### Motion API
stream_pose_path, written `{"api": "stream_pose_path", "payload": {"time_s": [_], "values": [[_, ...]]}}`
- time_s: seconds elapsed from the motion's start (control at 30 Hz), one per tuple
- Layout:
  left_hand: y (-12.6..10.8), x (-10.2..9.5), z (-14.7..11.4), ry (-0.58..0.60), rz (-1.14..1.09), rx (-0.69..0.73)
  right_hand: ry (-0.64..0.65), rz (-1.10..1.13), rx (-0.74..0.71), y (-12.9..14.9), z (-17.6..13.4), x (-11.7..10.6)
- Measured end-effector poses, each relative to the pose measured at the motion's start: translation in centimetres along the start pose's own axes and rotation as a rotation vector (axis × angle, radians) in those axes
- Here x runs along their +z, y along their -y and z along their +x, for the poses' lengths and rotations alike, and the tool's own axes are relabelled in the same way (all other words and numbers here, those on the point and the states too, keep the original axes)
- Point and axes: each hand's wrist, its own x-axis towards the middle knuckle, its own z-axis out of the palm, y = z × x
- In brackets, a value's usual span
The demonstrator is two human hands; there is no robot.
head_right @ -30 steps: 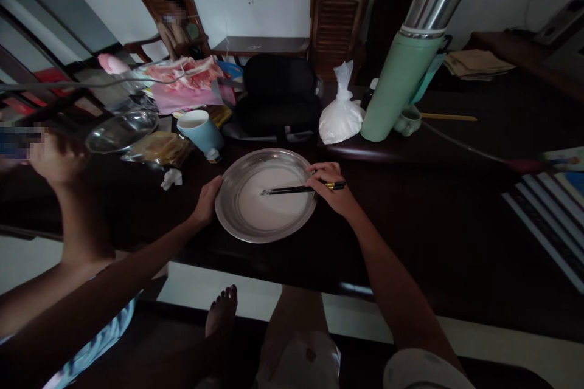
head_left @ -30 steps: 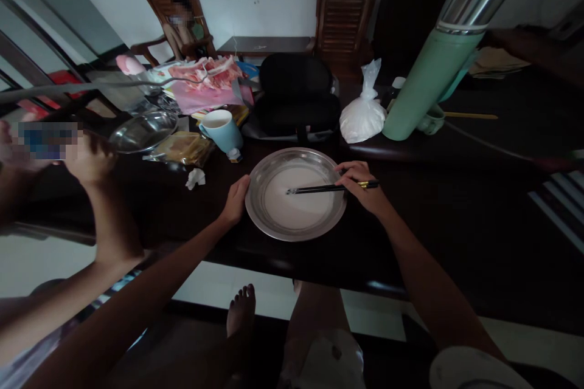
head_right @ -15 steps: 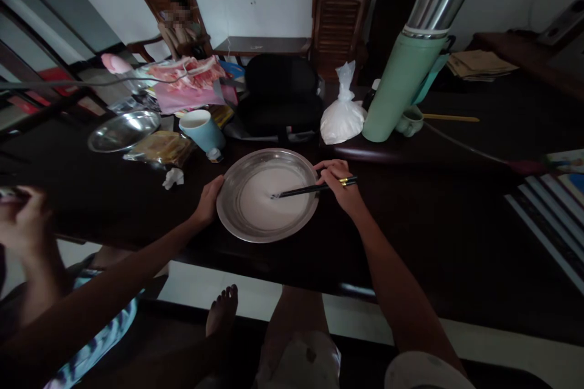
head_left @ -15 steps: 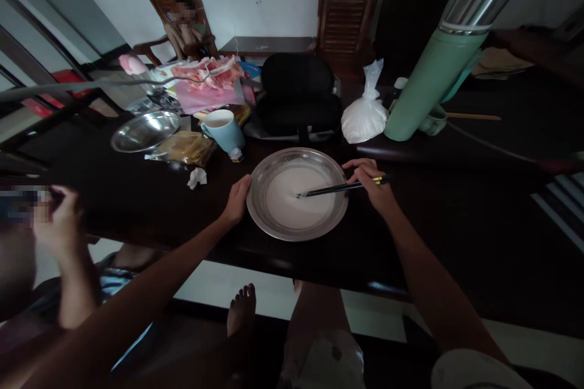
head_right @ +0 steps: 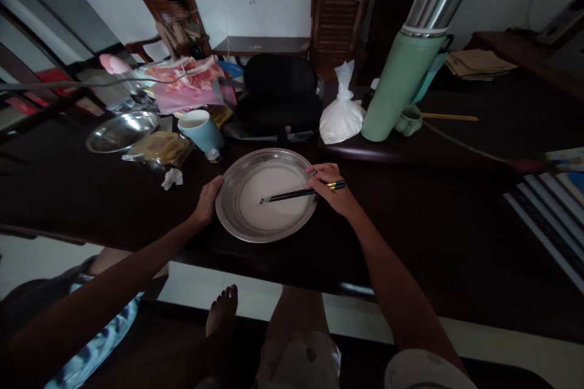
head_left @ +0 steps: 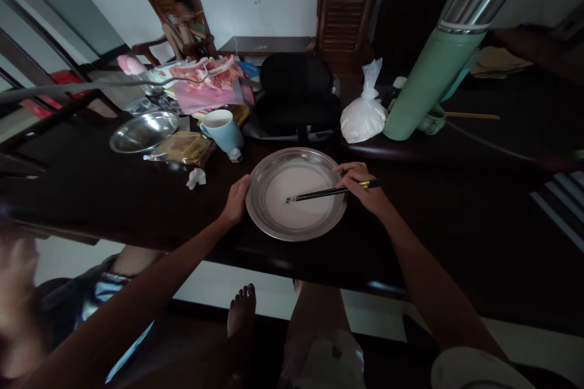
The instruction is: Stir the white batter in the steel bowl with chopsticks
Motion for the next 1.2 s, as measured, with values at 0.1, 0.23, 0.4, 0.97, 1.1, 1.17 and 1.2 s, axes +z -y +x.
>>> {"api": "stream_pose_path", "payload": {"time_s": [0.1,0.23,0.4,0.97,1.1,1.17,1.2], "values": [[0.0,0.0,0.0,0.005,0.002,-0.002,-0.039,-0.031,-0.001,-0.2,0.0,-0.1],[-0.2,0.0,-0.1,0.004,0.016,-0.011,-0.097,0.021,0.011,-0.4,0.1,-0.4],[0.1,0.0,0.0,-0.008,0.014,0.001,-0.016,0.002,0.004,-0.2,0.1,-0.1],[-0.4,0.1,-0.1,-0.013,0.012,-0.027,-0.099,0.039,-0.001,-0.2,0.1,-0.4],[-0.4,0.0,-0.1,-0.015,0.029,-0.022,-0.005,0.000,-0.031,0.0,0.2,0.0],[-0.2,-0.1,-0.1,-0.009,0.015,-0.009,-0.032,-0.030,-0.026,0.0,0.2,0.0],[0.0,-0.1,-0.1,-0.006,0.007,-0.004,-0.068,-0.030,-0.019,-0.1,0.2,-0.1]]}}
